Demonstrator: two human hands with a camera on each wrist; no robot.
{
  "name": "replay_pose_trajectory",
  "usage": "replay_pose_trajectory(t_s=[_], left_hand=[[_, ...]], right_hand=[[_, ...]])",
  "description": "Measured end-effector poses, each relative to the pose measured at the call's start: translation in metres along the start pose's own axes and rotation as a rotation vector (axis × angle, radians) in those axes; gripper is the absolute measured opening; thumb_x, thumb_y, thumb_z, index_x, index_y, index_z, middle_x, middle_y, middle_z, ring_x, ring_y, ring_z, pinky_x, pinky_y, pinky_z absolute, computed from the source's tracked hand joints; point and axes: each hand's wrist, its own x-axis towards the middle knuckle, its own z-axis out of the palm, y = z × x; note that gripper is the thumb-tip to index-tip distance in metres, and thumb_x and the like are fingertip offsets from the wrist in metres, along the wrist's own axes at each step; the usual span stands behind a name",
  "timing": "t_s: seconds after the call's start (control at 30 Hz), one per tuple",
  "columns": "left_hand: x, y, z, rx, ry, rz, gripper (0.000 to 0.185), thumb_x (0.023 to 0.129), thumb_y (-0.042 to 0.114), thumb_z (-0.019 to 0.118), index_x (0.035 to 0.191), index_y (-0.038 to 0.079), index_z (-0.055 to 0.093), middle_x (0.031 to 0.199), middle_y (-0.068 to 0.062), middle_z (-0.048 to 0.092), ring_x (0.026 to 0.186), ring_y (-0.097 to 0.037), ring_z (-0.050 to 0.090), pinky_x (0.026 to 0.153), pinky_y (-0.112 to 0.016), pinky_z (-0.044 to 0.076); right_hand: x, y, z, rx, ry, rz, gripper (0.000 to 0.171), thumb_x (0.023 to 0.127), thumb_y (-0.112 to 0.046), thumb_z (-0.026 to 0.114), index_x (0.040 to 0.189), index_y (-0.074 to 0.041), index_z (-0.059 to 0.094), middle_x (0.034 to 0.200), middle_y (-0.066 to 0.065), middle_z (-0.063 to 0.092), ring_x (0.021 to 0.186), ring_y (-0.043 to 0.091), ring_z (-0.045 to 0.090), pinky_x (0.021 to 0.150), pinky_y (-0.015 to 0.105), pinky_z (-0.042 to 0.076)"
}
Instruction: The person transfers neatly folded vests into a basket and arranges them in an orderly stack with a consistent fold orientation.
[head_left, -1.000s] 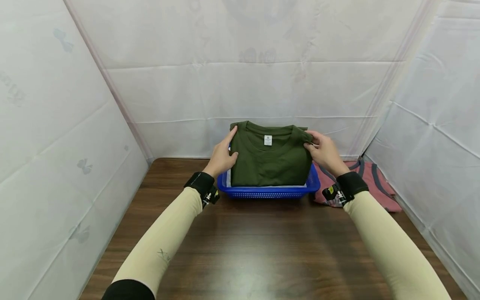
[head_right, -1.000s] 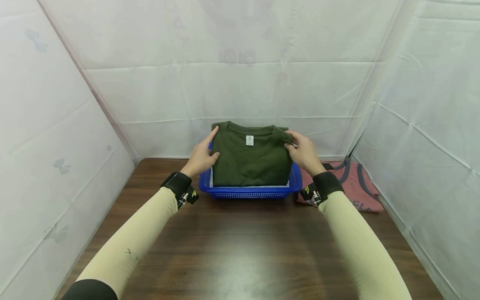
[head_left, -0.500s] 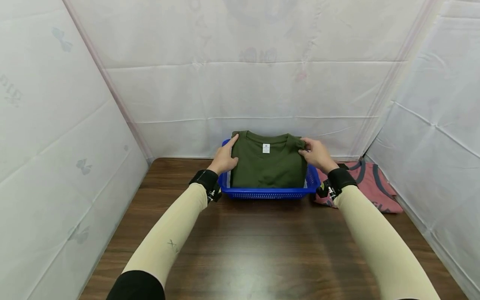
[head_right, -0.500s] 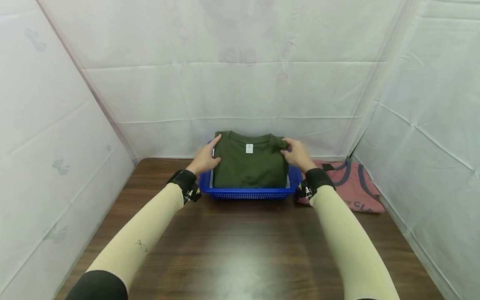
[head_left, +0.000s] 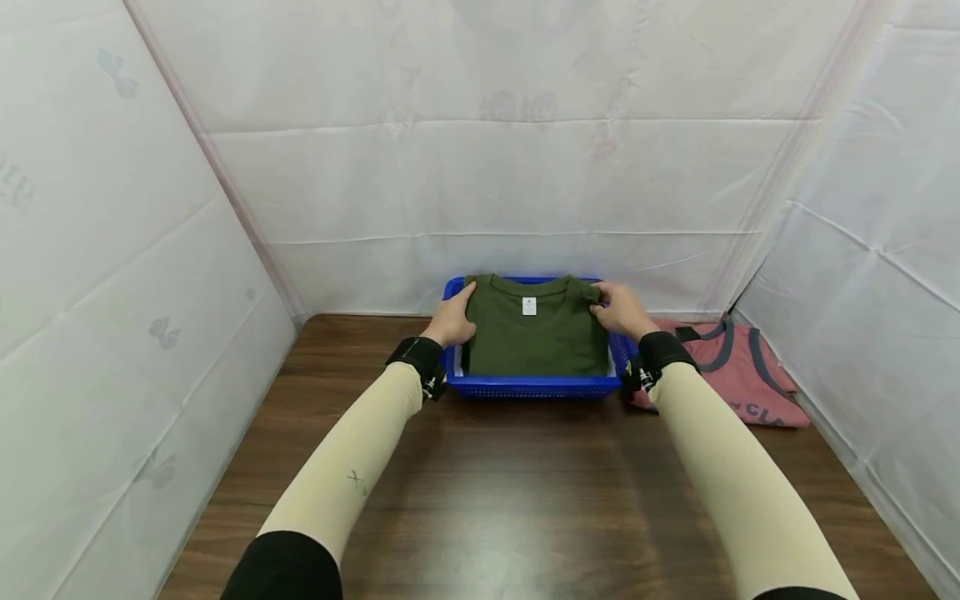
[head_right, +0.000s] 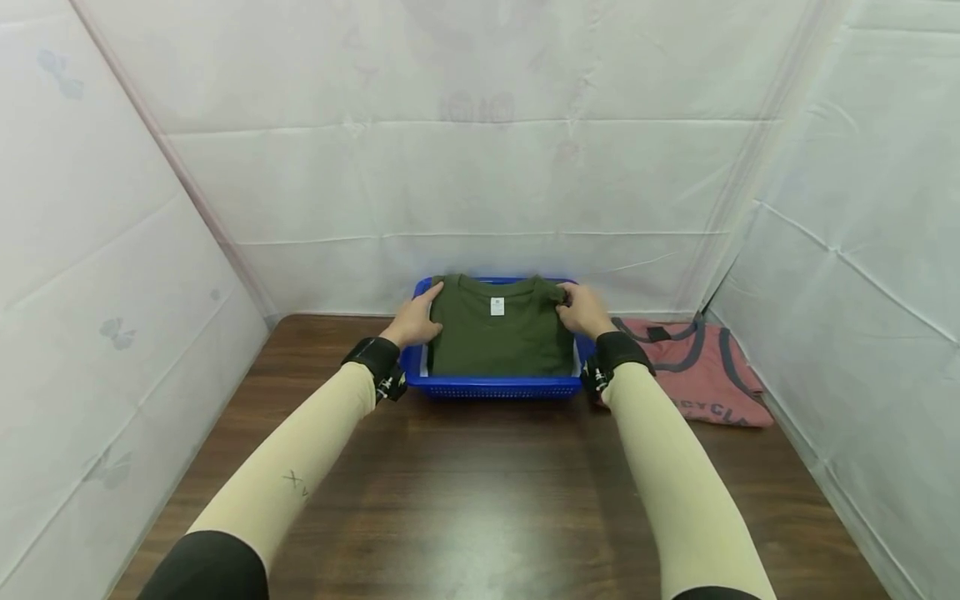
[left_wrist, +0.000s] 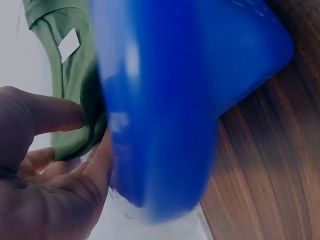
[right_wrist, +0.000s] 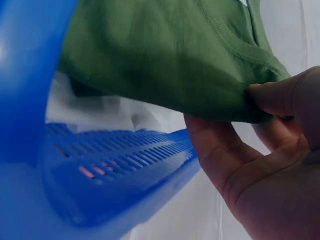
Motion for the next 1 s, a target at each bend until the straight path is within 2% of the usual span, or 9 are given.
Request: replay_pose_trajectory(t_s=[0.07, 0.13, 0.23, 0.33, 0.57, 0.8, 0.87, 0.93, 1.0], left_hand=[[-0.001, 0.002, 0.003, 0.032, -0.016, -0.026, 0.081, 0.093, -0.009, 0.051, 0.165, 0.009, 0.018, 0.135, -0.019, 0.064, 0.052, -0.014, 0.034, 0.055, -0.031, 0.033], [-0.001, 0.004, 0.006, 0.070, -0.030, -0.048, 0.076, 0.094, -0.009, 0.051, 0.163, 0.005, 0.023, 0.162, -0.021, 0.036, 0.060, -0.018, 0.038, 0.056, -0.031, 0.032], [-0.001, 0.007, 0.008, 0.111, -0.038, -0.063, 0.069, 0.094, -0.008, 0.052, 0.159, 0.001, 0.031, 0.162, -0.022, 0.034, 0.072, -0.022, 0.042, 0.057, -0.031, 0.032], [-0.001, 0.008, 0.008, 0.133, -0.041, -0.067, 0.064, 0.095, -0.007, 0.053, 0.157, 0.000, 0.037, 0.160, -0.022, 0.039, 0.069, -0.020, 0.041, 0.056, -0.030, 0.032], [-0.002, 0.009, 0.007, 0.109, -0.068, -0.038, 0.061, 0.094, -0.009, 0.054, 0.154, -0.002, 0.043, 0.157, -0.024, 0.043, 0.049, -0.012, 0.025, 0.051, -0.028, 0.028], [-0.007, 0.005, 0.011, 0.111, -0.067, 0.007, 0.058, 0.096, -0.005, 0.059, 0.152, -0.003, 0.044, 0.156, -0.024, 0.043, 0.053, -0.016, 0.035, 0.054, -0.029, 0.033], [-0.009, 0.005, 0.011, 0.136, -0.060, 0.027, 0.058, 0.096, -0.004, 0.061, 0.151, -0.004, 0.045, 0.156, -0.024, 0.044, 0.066, -0.022, 0.053, 0.058, -0.031, 0.037], [-0.010, 0.006, 0.011, 0.179, -0.047, 0.056, 0.056, 0.095, -0.002, 0.063, 0.149, -0.004, 0.048, 0.156, -0.024, 0.044, 0.101, -0.032, 0.065, 0.069, -0.033, 0.046], [-0.012, 0.008, 0.010, 0.227, -0.036, 0.087, 0.055, 0.094, -0.002, 0.065, 0.147, -0.005, 0.051, 0.156, -0.024, 0.044, 0.135, -0.039, 0.051, 0.085, -0.037, 0.052]], right_hand=[[-0.002, 0.001, 0.001, -0.002, -0.016, 0.011, 0.048, 0.105, -0.003, 0.050, 0.151, 0.007, 0.043, 0.147, 0.033, 0.050, 0.134, 0.046, 0.049, 0.096, 0.051, 0.049], [-0.005, 0.003, 0.003, 0.034, -0.038, 0.026, 0.050, 0.105, -0.001, 0.047, 0.153, 0.008, 0.038, 0.151, 0.032, 0.045, 0.129, 0.046, 0.054, 0.091, 0.051, 0.052], [-0.007, 0.007, 0.003, 0.087, -0.066, 0.048, 0.050, 0.106, 0.000, 0.043, 0.154, 0.009, 0.034, 0.153, 0.031, 0.043, 0.115, 0.046, 0.062, 0.084, 0.052, 0.057], [-0.007, 0.009, 0.003, 0.112, -0.083, 0.078, 0.050, 0.106, -0.001, 0.043, 0.155, 0.008, 0.035, 0.150, 0.032, 0.045, 0.105, 0.045, 0.066, 0.083, 0.052, 0.059], [-0.006, 0.011, 0.003, 0.054, -0.087, 0.062, 0.048, 0.106, -0.005, 0.046, 0.152, 0.009, 0.040, 0.141, 0.035, 0.053, 0.103, 0.043, 0.068, 0.075, 0.039, 0.061], [-0.008, 0.012, 0.005, -0.043, -0.086, 0.013, 0.046, 0.106, -0.008, 0.048, 0.149, 0.009, 0.045, 0.147, 0.033, 0.049, 0.093, 0.036, 0.069, 0.075, 0.037, 0.057], [-0.009, 0.012, 0.005, -0.064, -0.079, -0.006, 0.045, 0.106, -0.008, 0.049, 0.148, 0.009, 0.046, 0.147, 0.032, 0.049, 0.093, 0.034, 0.069, 0.078, 0.039, 0.055], [-0.010, 0.011, 0.005, -0.066, -0.077, -0.022, 0.045, 0.106, -0.008, 0.049, 0.147, 0.009, 0.047, 0.147, 0.033, 0.050, 0.094, 0.036, 0.069, 0.082, 0.043, 0.054], [-0.011, 0.010, 0.005, -0.060, -0.071, -0.041, 0.044, 0.106, -0.008, 0.049, 0.146, 0.009, 0.049, 0.146, 0.033, 0.050, 0.106, 0.041, 0.066, 0.089, 0.049, 0.053]])
